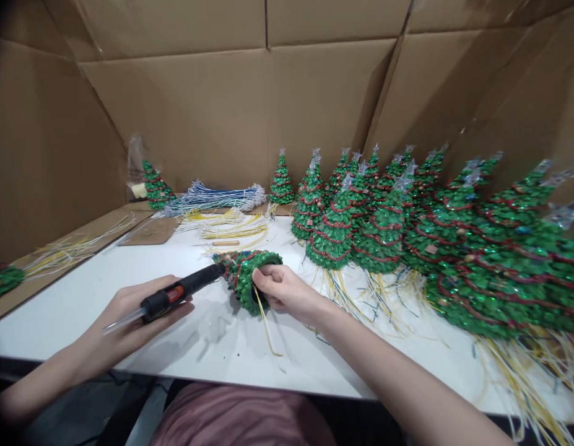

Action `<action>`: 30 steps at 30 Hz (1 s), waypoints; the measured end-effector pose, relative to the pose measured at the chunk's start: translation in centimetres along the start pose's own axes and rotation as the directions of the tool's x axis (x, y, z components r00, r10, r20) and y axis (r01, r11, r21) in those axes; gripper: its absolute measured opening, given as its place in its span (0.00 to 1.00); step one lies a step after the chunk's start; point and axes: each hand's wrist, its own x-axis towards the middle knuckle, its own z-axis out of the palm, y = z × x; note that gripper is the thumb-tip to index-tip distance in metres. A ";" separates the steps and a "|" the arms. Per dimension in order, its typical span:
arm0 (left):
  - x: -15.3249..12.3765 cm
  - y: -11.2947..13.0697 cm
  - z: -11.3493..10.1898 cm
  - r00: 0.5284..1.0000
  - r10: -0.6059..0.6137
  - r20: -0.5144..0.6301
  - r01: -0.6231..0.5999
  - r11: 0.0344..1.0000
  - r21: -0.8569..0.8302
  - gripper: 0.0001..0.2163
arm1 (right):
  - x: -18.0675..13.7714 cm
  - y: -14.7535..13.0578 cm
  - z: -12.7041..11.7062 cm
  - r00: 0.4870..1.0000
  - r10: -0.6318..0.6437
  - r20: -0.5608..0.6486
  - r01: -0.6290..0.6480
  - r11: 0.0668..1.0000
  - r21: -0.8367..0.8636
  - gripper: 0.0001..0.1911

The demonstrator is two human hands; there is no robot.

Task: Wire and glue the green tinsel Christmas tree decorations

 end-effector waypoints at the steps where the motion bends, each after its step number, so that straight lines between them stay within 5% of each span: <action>1: 0.0 0.0 0.0 1.000 -0.002 0.002 0.002 1.000 0.007 0.04 | 0.0 0.0 0.0 1.000 0.000 0.000 0.000 1.000 0.000 0.26; 30: -0.7 -1.4 0.9 0.998 -0.052 0.017 0.049 0.990 0.133 0.03 | 0.1 0.0 -0.1 1.000 0.006 0.007 -0.006 1.000 -0.009 0.25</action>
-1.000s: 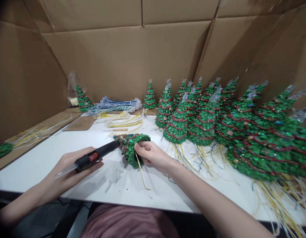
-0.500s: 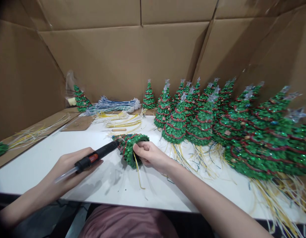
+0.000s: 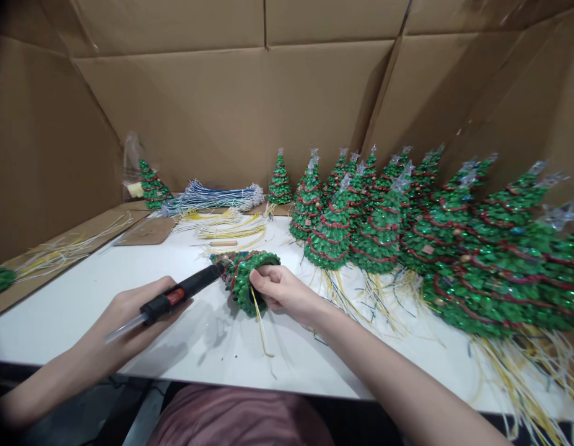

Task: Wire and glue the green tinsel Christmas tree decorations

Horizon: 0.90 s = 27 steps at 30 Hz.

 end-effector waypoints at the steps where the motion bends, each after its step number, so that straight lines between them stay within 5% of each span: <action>1: 0.0 0.0 0.0 1.000 -0.004 0.002 0.004 1.000 0.001 0.03 | 0.0 0.0 0.0 1.000 -0.001 0.000 0.001 1.000 -0.003 0.25; 27: -0.1 0.2 -0.2 1.000 -0.030 0.011 0.029 0.999 0.029 0.04 | 0.0 -0.1 0.1 1.000 0.007 0.002 -0.007 1.000 -0.004 0.26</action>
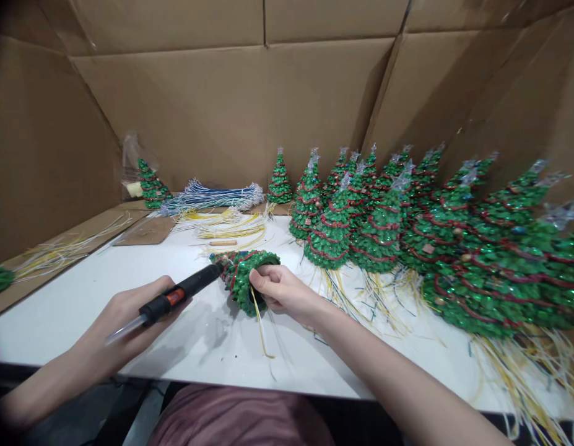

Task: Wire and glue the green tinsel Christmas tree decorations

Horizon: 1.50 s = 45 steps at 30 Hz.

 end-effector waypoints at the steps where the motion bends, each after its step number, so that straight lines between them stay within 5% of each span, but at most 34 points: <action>1: 0.0 0.0 0.0 1.000 -0.001 0.001 0.001 1.000 0.000 0.05 | 0.0 0.0 0.0 1.000 0.000 0.000 0.000 1.000 0.001 0.26; 45: 0.0 0.0 -0.2 0.999 0.034 -0.005 -0.034 0.999 0.017 0.08 | 0.0 0.2 -0.1 1.000 -0.015 0.014 0.015 1.000 0.016 0.25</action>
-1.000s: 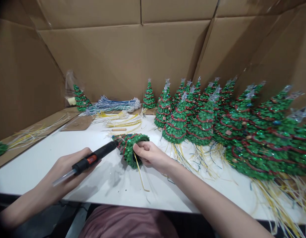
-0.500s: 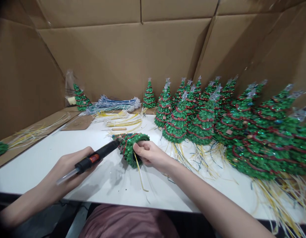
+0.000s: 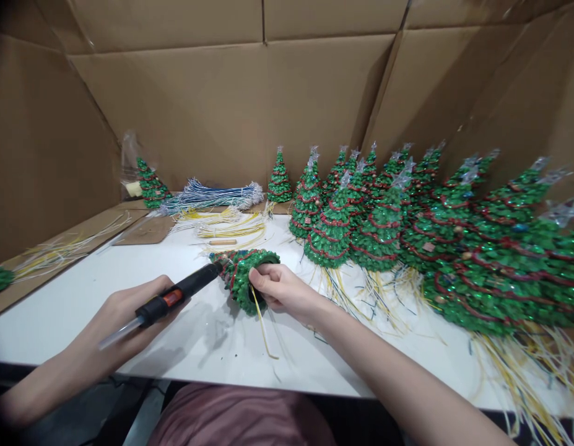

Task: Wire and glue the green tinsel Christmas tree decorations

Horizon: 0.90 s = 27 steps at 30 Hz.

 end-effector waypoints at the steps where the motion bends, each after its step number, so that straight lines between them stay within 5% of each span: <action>1: 0.0 0.0 0.0 1.000 0.003 -0.002 -0.003 1.000 0.003 0.08 | 0.0 0.0 0.0 1.000 0.000 0.000 0.000 1.000 -0.002 0.25; 27: 0.1 -0.1 -0.9 1.000 -0.014 0.019 0.015 1.000 -0.006 0.02 | -0.1 -0.2 0.1 1.000 0.023 0.005 -0.023 1.000 0.001 0.26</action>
